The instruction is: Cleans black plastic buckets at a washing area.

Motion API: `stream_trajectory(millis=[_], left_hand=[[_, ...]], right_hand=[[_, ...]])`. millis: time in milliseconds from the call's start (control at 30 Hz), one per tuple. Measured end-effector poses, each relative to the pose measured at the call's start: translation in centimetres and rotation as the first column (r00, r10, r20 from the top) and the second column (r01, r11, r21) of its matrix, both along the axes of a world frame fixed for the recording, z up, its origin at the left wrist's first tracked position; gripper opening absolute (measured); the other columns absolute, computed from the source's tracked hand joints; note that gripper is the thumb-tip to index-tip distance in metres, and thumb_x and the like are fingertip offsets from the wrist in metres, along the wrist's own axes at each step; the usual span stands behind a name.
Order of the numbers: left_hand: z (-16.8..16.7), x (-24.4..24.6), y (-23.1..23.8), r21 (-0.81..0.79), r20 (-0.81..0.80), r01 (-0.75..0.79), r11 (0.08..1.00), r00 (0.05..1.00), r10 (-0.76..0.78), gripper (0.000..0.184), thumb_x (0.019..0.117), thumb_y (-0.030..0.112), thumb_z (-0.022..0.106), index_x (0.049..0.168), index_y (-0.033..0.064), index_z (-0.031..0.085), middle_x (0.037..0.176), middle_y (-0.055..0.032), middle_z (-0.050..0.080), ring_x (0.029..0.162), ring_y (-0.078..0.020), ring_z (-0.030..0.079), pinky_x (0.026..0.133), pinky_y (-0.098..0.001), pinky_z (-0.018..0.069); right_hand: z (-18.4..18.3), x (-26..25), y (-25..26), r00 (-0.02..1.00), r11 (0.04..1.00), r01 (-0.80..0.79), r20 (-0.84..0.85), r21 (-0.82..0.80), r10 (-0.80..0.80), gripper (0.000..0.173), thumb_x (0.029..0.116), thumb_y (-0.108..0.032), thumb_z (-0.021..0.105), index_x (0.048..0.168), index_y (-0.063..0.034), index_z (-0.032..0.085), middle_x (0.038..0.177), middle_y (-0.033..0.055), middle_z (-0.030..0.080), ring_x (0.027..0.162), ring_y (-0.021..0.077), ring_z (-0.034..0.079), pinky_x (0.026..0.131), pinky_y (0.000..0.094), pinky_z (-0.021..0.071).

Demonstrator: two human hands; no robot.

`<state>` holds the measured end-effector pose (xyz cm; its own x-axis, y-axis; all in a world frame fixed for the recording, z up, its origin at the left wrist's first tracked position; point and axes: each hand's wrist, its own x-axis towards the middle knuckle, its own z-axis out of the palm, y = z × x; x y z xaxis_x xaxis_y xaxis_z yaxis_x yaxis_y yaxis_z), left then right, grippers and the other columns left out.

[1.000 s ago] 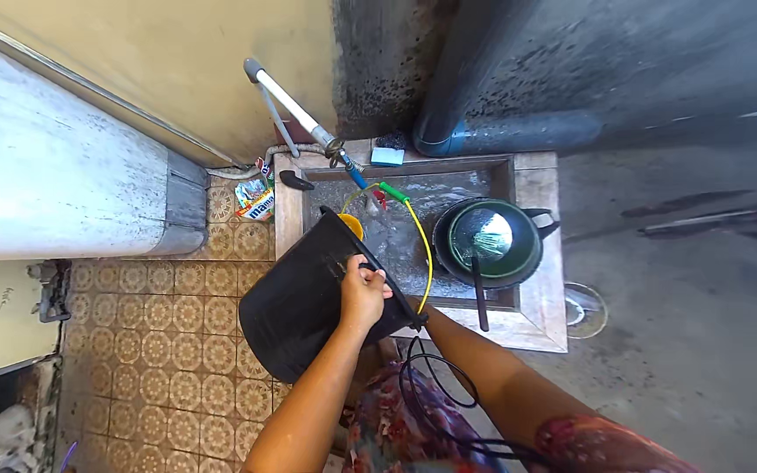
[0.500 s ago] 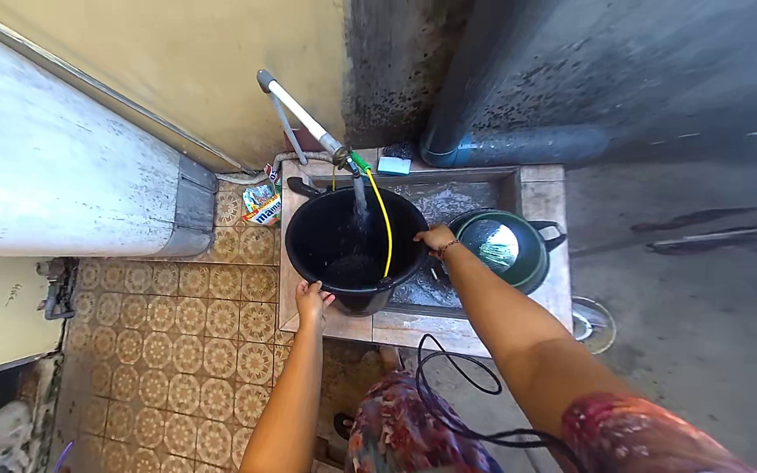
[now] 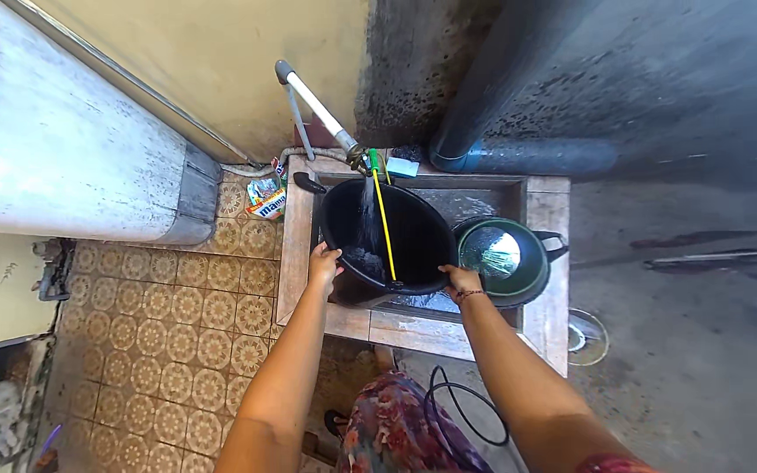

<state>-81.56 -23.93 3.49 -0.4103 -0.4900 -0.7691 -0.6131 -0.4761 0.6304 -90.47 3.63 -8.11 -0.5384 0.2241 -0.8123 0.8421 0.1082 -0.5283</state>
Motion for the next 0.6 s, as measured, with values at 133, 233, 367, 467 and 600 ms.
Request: stream_trajectory(millis=[133, 233, 367, 467, 600], left_hand=[[0.8, -1.5, -0.3, 0.062, -0.046, 0.01, 0.998, 0.999, -0.007, 0.045, 0.1029, 0.006, 0.056, 0.146, 0.0034, 0.045, 0.125, -0.023, 0.06, 0.102, -0.0303, 0.064, 0.083, -0.0469, 0.0558], [1.7, -2.3, 0.7, 0.102, -0.119, 0.035, 0.994, 0.993, -0.023, 0.036, 0.1038, 0.005, 0.054, 0.139, 0.0044, 0.049, 0.116, -0.0201, 0.061, 0.093, -0.0284, 0.064, 0.076, -0.0465, 0.0556], [2.2, -3.4, 2.2, 0.087, -0.195, 0.136, 0.987, 0.974, -0.117, 0.026, 0.104, 0.006, 0.055, 0.129, 0.0041, 0.05, 0.106, -0.015, 0.061, 0.087, -0.0247, 0.063, 0.074, -0.0436, 0.0554], [1.6, -4.0, 2.4, 0.048, -0.181, 0.173, 0.984, 0.97, -0.162, 0.028, 0.104, 0.01, 0.058, 0.131, 0.0049, 0.051, 0.106, -0.0149, 0.061, 0.088, -0.0244, 0.062, 0.074, -0.0427, 0.0548], [1.1, -3.4, 2.2, 0.011, -0.128, 0.148, 0.989, 0.981, -0.145, 0.028, 0.1043, 0.011, 0.058, 0.13, 0.0058, 0.051, 0.106, -0.0157, 0.061, 0.087, -0.0253, 0.063, 0.072, -0.0428, 0.0553]], right_hand=[[0.3, 0.2, 0.0, 0.999, 1.0, -0.011, 0.036, -0.01, 0.011, 0.042, 0.0999, -0.013, 0.064, 0.136, 0.0022, 0.05, 0.124, 0.0217, 0.061, 0.105, 0.0291, 0.065, 0.085, 0.0458, 0.0572], [2.5, -1.7, -0.1, 0.909, 0.882, -0.41, 0.03, 0.233, 0.415, 0.063, 0.1032, -0.03, 0.063, 0.146, 0.011, 0.042, 0.142, 0.0335, 0.052, 0.132, 0.0418, 0.054, 0.11, 0.0535, 0.0448], [9.5, -6.3, -4.7, 0.664, 0.743, -0.49, -0.356, 0.456, 0.657, 0.06, 0.1061, -0.029, 0.054, 0.149, 0.0105, 0.04, 0.147, 0.037, 0.045, 0.14, 0.0511, 0.042, 0.118, 0.0627, 0.0318], [14.4, -9.6, -10.8, 0.309, 0.661, -0.443, -0.589, 0.605, 0.747, 0.041, 0.1073, -0.022, 0.047, 0.136, 0.0042, 0.059, 0.134, 0.0299, 0.06, 0.132, 0.0474, 0.052, 0.113, 0.0617, 0.0378], [18.4, -11.8, -18.1, -0.029, 0.318, -0.517, -0.388, 0.794, 0.921, 0.039, 0.1082, -0.025, 0.045, 0.121, 0.0024, 0.069, 0.122, 0.0267, 0.066, 0.123, 0.0459, 0.057, 0.102, 0.063, 0.0429]])
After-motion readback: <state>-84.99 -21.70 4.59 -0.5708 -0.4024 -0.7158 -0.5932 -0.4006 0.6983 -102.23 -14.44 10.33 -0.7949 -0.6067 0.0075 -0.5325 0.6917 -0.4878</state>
